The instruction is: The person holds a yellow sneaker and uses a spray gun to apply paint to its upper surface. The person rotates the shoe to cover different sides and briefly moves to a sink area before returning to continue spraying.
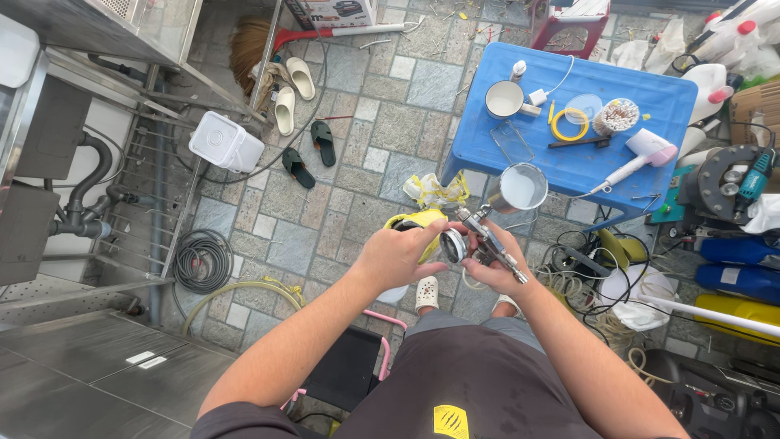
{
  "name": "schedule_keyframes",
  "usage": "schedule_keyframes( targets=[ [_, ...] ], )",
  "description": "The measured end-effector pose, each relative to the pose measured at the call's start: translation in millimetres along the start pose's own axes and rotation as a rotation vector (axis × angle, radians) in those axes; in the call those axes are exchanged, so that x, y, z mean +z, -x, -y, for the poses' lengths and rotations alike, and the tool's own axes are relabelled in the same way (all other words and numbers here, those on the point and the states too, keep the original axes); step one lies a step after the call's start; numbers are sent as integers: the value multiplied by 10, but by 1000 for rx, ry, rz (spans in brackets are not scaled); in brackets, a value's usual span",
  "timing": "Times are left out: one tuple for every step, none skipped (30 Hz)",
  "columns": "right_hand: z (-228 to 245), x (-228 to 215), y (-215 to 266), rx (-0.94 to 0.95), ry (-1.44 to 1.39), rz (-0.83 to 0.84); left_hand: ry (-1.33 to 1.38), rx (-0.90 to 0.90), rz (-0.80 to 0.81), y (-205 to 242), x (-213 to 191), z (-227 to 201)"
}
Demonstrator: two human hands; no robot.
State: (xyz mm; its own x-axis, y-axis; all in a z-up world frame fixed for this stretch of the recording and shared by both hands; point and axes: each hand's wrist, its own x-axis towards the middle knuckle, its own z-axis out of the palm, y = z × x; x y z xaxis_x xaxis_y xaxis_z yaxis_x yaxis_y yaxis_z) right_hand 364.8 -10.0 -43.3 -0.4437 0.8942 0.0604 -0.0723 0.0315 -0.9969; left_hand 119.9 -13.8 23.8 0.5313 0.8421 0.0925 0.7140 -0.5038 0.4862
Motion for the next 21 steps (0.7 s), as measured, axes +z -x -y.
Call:
schedule_keyframes(
  targets=[
    [5, 10, 1, -25, 62, -7, 7, -16, -5, -4, 47, -15],
    [9, 17, 0, -19, 75, -4, 16, -31, -8, -10, 83, -20],
    [13, 24, -1, -12, 89, -2, 19, -31, -27, -17, 105, -17],
    [20, 27, 2, -6, 102, 0, 21, -30, -44, -22, 119, -15],
    [28, 25, 1, -12, 119, 1, 23, -29, -62, -31, 129, -13],
    [36, 24, -2, -17, 136, 2, 5, -13, -55, -36, 132, -10],
    [48, 16, -6, -22, 153, 3, -13, 4, -49, -38, 125, -3],
    [66, 3, -7, -42, 179, 8, -33, 20, -43, -45, 116, 0],
    [89, -6, -4, -62, 205, 12, -34, 12, -40, -52, 108, -4],
    [110, -8, -15, -84, 229, 15, -39, 5, -36, -55, 90, -1],
    [134, -14, -25, -103, 241, 8, -43, -2, -31, -65, 75, 0],
    [159, -17, -26, -121, 252, 2, -46, -11, -14, -75, 67, -1],
    [181, -19, -34, -139, 263, -3, -49, -19, 4, -84, 62, -1],
    [201, -12, -43, -126, 230, -11, -51, -29, 23, -87, 58, -1],
    [216, -2, -56, -113, 197, -19, -48, -27, 23, -93, 53, 9],
    [230, 0, -61, -99, 163, -26, -43, -27, 24, -97, 54, 18],
    [244, -2, -64, -84, 141, -20, -39, -27, 25, -94, 55, 26],
    [256, -7, -79, -71, 119, -14, -30, -33, 16, -92, 52, 36],
    [269, -7, -92, -58, 98, -8, -20, -40, 6, -85, 46, 46],
    [280, -6, -110, -48, 100, -15, -13, -46, -6, -82, 39, 59],
    [288, -1, -123, -37, 102, -22, -11, -66, 2, -77, 33, 71]
  ],
)
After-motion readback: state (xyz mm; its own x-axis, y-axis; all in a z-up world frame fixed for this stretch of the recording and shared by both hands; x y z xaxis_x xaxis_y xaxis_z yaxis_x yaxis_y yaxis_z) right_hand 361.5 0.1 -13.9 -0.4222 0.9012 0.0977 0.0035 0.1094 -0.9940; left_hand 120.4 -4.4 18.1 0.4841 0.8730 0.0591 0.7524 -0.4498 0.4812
